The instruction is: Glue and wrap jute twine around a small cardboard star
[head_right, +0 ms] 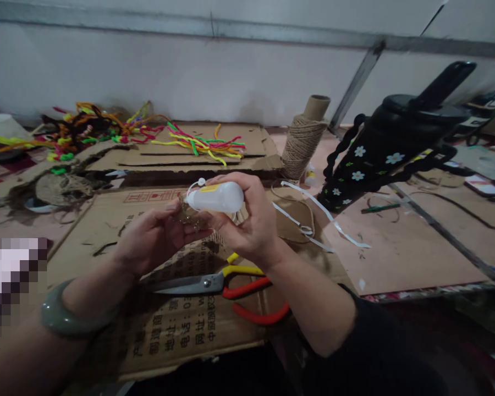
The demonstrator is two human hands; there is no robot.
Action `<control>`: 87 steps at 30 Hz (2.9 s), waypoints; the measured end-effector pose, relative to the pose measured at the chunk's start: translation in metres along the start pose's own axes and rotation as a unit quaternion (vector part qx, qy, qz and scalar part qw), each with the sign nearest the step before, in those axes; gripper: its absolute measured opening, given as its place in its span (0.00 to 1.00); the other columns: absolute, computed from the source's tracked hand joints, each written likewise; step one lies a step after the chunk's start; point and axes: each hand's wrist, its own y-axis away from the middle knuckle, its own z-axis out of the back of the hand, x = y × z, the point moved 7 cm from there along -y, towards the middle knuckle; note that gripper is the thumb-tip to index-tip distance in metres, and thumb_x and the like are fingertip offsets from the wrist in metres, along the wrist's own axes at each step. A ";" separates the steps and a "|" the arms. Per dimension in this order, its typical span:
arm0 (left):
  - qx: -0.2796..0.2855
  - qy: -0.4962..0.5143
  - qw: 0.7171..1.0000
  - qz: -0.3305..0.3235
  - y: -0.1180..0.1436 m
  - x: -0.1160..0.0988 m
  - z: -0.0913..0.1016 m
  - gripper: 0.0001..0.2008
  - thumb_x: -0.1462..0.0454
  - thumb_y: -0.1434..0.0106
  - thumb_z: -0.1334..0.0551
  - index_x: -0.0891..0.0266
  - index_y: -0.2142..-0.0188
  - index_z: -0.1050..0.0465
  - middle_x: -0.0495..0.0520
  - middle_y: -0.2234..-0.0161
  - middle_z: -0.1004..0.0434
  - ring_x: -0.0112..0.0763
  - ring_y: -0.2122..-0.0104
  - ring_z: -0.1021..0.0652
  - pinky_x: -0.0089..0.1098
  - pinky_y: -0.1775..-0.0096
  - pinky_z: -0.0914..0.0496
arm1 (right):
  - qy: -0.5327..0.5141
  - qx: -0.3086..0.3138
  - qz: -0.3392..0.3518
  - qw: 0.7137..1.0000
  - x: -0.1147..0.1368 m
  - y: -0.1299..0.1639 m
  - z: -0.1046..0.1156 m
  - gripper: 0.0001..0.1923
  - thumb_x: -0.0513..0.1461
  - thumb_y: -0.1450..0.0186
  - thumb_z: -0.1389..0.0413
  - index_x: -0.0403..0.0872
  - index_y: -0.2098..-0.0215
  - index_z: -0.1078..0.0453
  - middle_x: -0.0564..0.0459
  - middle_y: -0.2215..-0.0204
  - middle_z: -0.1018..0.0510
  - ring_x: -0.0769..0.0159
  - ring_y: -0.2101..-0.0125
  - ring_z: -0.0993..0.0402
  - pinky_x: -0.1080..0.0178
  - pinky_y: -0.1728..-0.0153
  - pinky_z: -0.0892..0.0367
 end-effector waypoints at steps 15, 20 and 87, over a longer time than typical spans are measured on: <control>0.082 -0.034 0.996 -0.005 0.002 -0.003 -0.002 0.17 0.69 0.38 0.43 0.57 0.50 0.28 0.53 0.52 0.24 0.37 0.56 0.23 0.39 0.51 0.32 | -0.036 -0.014 -0.005 0.999 0.005 -0.003 0.001 0.21 0.38 0.44 0.39 0.52 0.54 0.40 0.52 0.58 0.27 0.62 0.57 0.27 0.54 0.58 0.28; 0.049 -0.042 0.998 -0.011 0.002 -0.004 0.003 0.20 0.68 0.41 0.39 0.55 0.48 0.29 0.53 0.51 0.24 0.37 0.57 0.22 0.40 0.51 0.32 | -0.032 -0.010 0.000 0.999 0.004 -0.002 0.001 0.21 0.38 0.44 0.39 0.52 0.55 0.39 0.52 0.58 0.27 0.61 0.57 0.27 0.53 0.57 0.28; -0.034 -0.021 0.999 -0.030 -0.003 -0.008 0.012 0.12 0.62 0.38 0.40 0.60 0.55 0.28 0.54 0.59 0.21 0.37 0.62 0.20 0.38 0.55 0.28 | 0.016 -0.016 -0.023 0.999 -0.009 -0.003 0.006 0.22 0.37 0.45 0.38 0.52 0.54 0.38 0.52 0.60 0.27 0.61 0.59 0.28 0.55 0.57 0.30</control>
